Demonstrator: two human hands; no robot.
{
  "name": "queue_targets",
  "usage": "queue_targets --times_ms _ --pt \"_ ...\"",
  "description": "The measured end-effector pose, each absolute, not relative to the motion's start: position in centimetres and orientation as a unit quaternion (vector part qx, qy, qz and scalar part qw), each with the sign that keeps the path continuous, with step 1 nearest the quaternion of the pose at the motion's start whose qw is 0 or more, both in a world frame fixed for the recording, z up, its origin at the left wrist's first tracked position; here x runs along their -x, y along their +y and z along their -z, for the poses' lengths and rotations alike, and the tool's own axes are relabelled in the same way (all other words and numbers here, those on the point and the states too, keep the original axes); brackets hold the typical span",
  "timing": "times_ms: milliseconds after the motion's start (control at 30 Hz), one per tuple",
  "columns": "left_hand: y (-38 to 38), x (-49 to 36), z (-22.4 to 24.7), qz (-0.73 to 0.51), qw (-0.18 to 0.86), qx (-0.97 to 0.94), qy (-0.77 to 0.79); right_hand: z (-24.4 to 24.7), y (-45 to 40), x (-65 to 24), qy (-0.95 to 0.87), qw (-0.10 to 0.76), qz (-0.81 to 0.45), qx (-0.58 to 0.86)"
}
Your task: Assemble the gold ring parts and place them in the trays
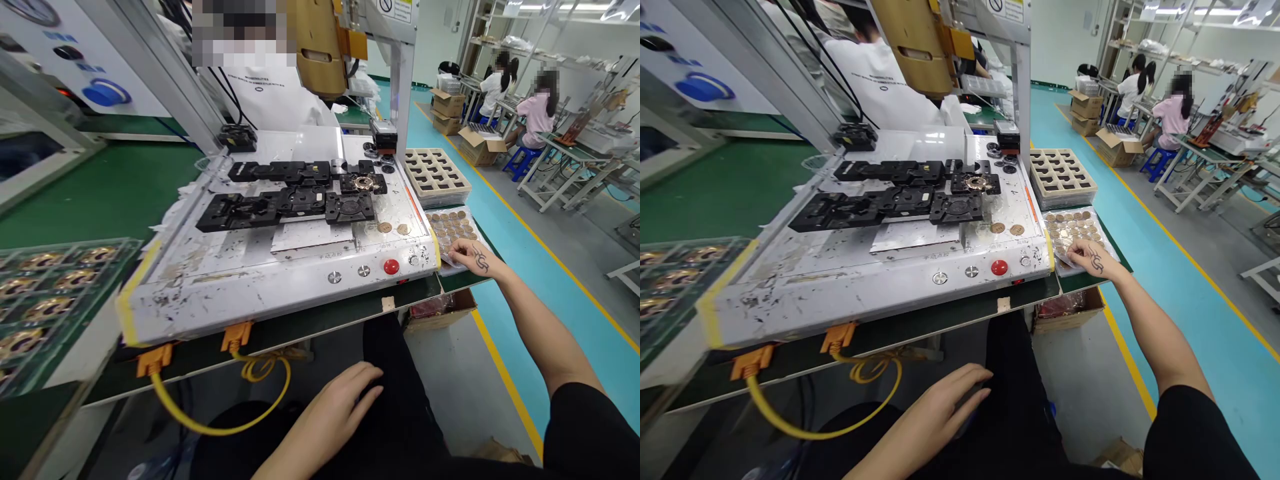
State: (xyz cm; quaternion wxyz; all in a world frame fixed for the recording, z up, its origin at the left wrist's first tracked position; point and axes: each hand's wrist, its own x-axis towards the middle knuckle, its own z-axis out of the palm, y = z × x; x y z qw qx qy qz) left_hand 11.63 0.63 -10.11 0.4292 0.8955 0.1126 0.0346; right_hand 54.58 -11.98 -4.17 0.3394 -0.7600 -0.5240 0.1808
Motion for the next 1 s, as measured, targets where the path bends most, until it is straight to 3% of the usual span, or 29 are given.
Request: queue_targets --times_ms 233,400,600,1000 --pt "-2.8 -23.6 8.1 -0.161 0.580 -0.795 0.075 2.8 -12.5 -55.1 -0.505 0.366 -0.186 0.759" --pt "-6.3 -35.7 8.8 -0.256 0.748 -0.597 0.138 1.8 -12.5 -55.4 -0.507 0.369 -0.150 0.764" --pt "-6.7 -44.8 9.2 -0.325 0.727 -0.545 0.263 1.4 -12.2 -55.6 -0.532 0.354 -0.107 0.762" --pt "-6.1 -45.1 9.9 -0.379 0.696 -0.532 0.299 2.0 -11.8 -56.4 -0.528 0.370 -0.148 0.750"
